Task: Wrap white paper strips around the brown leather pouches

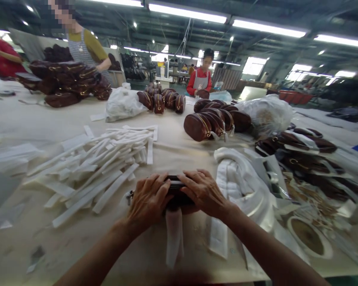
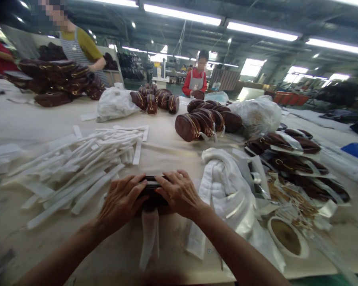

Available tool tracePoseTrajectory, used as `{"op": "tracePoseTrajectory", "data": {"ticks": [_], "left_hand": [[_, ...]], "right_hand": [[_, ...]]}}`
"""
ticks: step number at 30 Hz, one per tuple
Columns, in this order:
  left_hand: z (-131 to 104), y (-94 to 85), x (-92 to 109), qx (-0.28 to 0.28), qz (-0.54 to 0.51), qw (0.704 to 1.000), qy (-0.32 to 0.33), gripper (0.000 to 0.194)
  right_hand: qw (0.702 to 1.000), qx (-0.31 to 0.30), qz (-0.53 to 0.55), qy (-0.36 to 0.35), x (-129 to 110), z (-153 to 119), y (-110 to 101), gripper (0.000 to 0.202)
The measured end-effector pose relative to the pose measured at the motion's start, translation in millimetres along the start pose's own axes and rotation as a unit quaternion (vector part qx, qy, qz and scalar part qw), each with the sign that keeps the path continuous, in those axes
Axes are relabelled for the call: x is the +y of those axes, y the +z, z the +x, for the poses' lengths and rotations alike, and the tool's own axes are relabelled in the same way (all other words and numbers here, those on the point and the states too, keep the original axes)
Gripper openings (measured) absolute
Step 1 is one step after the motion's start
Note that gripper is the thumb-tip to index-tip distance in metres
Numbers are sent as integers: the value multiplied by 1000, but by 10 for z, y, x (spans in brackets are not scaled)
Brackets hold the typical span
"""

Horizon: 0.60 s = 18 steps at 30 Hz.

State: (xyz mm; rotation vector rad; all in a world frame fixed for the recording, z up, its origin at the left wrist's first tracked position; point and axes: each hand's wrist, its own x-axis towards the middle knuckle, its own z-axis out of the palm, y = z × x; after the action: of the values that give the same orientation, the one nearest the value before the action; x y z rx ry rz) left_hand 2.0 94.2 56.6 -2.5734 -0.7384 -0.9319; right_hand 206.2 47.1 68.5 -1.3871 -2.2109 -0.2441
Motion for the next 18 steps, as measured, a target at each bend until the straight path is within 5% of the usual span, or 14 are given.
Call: {"op": "tracePoseTrajectory", "data": {"ticks": [7, 11, 15, 18], "left_hand": [[224, 132, -73, -79, -52, 995, 24, 26], [233, 130, -60, -100, -19, 995, 22, 29], [195, 89, -38, -102, -11, 995, 21, 23], [197, 94, -38, -105, -7, 994, 16, 23]], "right_hand": [[999, -26, 16, 16, 11, 17, 111, 39], [999, 31, 30, 20, 86, -91, 97, 36], [977, 150, 7, 152, 271, -540, 44, 29], [954, 176, -26, 240, 402, -1080, -66, 25]]}}
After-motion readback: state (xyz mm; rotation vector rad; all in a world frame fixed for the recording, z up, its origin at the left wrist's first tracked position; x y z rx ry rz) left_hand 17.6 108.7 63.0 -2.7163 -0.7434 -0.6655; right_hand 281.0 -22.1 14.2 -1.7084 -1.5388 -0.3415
